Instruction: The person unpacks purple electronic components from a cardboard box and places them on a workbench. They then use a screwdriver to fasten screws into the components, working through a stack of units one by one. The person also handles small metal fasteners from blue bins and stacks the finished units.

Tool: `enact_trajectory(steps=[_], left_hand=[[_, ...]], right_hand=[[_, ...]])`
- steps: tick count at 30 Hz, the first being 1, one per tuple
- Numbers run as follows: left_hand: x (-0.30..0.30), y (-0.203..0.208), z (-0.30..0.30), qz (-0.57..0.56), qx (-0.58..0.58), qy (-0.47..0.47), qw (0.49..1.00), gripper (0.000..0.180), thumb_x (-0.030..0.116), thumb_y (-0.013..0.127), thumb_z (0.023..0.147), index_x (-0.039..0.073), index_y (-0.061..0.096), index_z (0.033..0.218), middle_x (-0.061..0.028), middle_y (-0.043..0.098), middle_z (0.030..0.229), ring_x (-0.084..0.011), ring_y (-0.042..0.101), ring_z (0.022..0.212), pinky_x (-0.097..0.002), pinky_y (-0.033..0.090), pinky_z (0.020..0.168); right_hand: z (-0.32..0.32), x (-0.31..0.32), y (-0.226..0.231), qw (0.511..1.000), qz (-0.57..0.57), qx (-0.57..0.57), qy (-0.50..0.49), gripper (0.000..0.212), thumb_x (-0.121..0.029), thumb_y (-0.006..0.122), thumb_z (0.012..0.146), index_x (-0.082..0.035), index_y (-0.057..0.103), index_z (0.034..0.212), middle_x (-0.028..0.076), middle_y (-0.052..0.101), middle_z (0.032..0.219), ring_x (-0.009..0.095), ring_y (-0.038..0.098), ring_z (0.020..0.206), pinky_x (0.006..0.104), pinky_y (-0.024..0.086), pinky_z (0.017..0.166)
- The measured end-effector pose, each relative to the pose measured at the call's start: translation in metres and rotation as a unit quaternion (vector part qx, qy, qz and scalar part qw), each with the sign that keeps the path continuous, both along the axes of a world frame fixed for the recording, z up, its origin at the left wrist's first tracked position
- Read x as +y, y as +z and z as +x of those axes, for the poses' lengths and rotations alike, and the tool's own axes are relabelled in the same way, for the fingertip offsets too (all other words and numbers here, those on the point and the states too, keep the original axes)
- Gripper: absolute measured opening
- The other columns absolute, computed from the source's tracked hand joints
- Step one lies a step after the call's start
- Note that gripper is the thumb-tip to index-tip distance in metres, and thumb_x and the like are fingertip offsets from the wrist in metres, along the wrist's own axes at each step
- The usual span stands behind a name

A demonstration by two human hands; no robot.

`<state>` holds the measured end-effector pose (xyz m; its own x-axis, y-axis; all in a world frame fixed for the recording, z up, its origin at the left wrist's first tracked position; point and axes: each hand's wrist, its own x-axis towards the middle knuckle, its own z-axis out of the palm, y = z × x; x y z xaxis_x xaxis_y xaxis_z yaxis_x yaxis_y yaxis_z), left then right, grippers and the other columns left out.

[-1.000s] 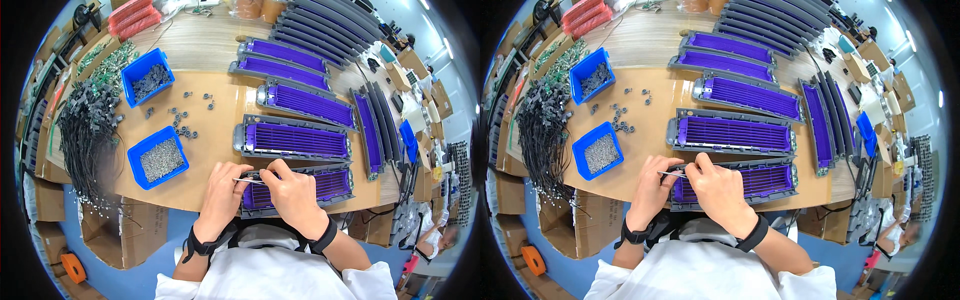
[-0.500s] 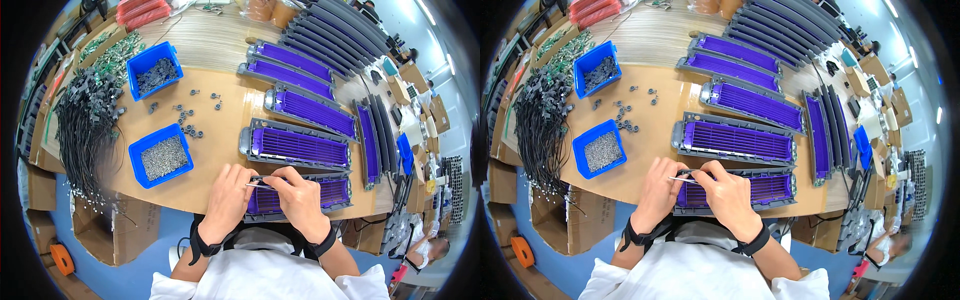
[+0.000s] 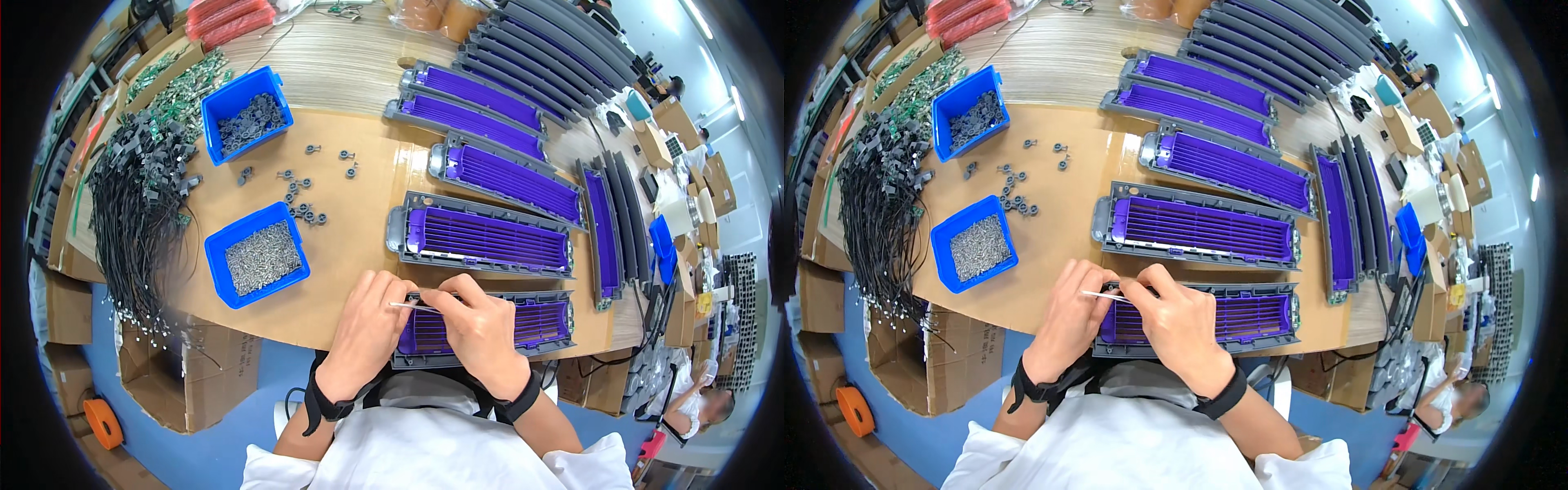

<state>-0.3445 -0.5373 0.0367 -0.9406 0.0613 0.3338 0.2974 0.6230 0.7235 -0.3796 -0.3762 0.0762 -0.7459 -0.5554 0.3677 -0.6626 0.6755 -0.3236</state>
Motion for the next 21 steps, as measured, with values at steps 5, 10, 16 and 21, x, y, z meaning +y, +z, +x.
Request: enact_trajectory(steps=[5, 10, 16, 21], left_hand=[[0.001, -0.002, 0.001, 0.007, 0.008, 0.007, 1.0, 0.018, 0.002, 0.064, 0.082, -0.001, 0.058, 0.099, -0.0144, 0.055, 0.089, -0.0339, 0.051, 0.084, -0.0417, 0.043, 0.073], [0.002, -0.001, 0.001, -0.003, 0.007, 0.006, 1.0, 0.015, 0.004, 0.063, 0.084, 0.002, 0.059, 0.099, -0.0118, 0.054, 0.09, -0.031, 0.049, 0.085, -0.0409, 0.043, 0.074], [0.003, 0.0, 0.001, -0.003, 0.007, 0.015, 1.0, 0.015, 0.003, 0.064, 0.083, 0.002, 0.059, 0.097, -0.0108, 0.054, 0.09, -0.03, 0.05, 0.084, -0.0402, 0.043, 0.074], [0.005, 0.002, 0.0, 0.011, 0.018, 0.028, 0.999, 0.015, 0.0, 0.066, 0.08, 0.001, 0.061, 0.094, -0.0124, 0.056, 0.086, -0.0322, 0.051, 0.081, -0.0404, 0.043, 0.069]], right_hand=[[-0.002, 0.012, 0.004, 0.999, 0.016, -0.011, 0.044, 0.02, -0.002, 0.065, 0.074, -0.009, 0.069, 0.092, 0.001, 0.062, 0.092, 0.019, 0.065, 0.063, 0.0317, 0.05, 0.05], [-0.002, 0.016, 0.017, 0.994, 0.083, -0.063, 0.04, 0.023, -0.001, 0.066, 0.075, -0.008, 0.069, 0.096, 0.003, 0.061, 0.1, 0.022, 0.066, 0.066, 0.0348, 0.051, 0.052], [-0.007, 0.025, 0.044, 0.989, 0.057, -0.135, 0.015, 0.028, -0.002, 0.065, 0.079, -0.012, 0.064, 0.105, 0.006, 0.06, 0.101, 0.028, 0.065, 0.068, 0.0386, 0.052, 0.055], [-0.011, 0.042, 0.031, 0.99, 0.115, -0.049, 0.059, 0.033, -0.001, 0.065, 0.072, -0.011, 0.065, 0.104, 0.002, 0.063, 0.101, 0.022, 0.066, 0.069, 0.0349, 0.053, 0.056]])
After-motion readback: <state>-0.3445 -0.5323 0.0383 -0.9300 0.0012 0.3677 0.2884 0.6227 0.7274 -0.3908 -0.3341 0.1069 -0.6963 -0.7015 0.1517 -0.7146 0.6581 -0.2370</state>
